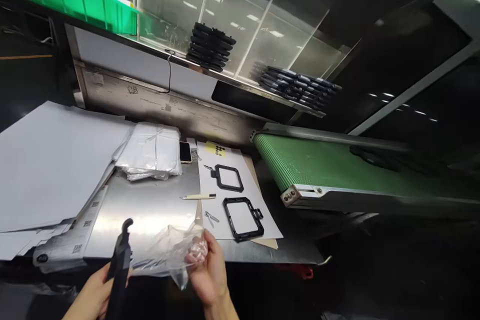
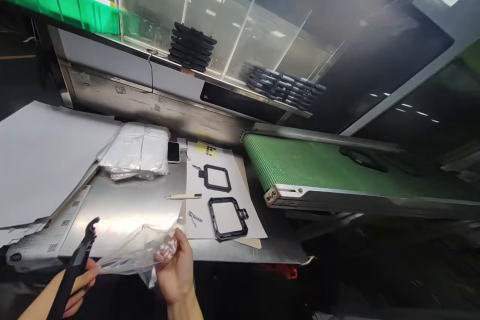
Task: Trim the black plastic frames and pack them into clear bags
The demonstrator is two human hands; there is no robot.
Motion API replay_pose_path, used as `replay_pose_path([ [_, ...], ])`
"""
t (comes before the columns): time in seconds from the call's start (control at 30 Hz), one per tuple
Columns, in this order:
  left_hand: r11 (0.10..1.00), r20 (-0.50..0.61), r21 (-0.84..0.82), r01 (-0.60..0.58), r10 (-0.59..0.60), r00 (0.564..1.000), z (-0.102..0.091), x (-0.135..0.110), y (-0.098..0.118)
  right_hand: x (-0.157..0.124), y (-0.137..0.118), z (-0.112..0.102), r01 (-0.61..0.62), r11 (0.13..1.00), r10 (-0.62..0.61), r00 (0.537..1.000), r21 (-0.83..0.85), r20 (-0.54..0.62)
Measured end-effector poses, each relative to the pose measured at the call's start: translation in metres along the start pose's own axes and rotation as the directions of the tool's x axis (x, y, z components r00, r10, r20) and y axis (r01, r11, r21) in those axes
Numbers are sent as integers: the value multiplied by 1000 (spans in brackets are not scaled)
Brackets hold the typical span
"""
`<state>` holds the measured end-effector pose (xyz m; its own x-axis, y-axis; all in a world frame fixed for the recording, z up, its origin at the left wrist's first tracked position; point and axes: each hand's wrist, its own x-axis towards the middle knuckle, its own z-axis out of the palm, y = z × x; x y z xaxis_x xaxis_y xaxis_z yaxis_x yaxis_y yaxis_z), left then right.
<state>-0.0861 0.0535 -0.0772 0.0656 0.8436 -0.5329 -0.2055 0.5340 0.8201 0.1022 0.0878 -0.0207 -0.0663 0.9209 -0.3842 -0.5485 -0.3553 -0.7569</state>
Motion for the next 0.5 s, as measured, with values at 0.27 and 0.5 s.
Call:
replay_pose_path([
  [0.27, 992, 280, 123, -35, -1, 960, -21, -19, 23, -8, -25, -29, -124, 987, 132, 988, -99, 85],
  [0.5, 954, 611, 300, -29, -169, 774, 32, -13, 20, -16, -22, -16, 8, 845, 132, 966, -535, 223],
])
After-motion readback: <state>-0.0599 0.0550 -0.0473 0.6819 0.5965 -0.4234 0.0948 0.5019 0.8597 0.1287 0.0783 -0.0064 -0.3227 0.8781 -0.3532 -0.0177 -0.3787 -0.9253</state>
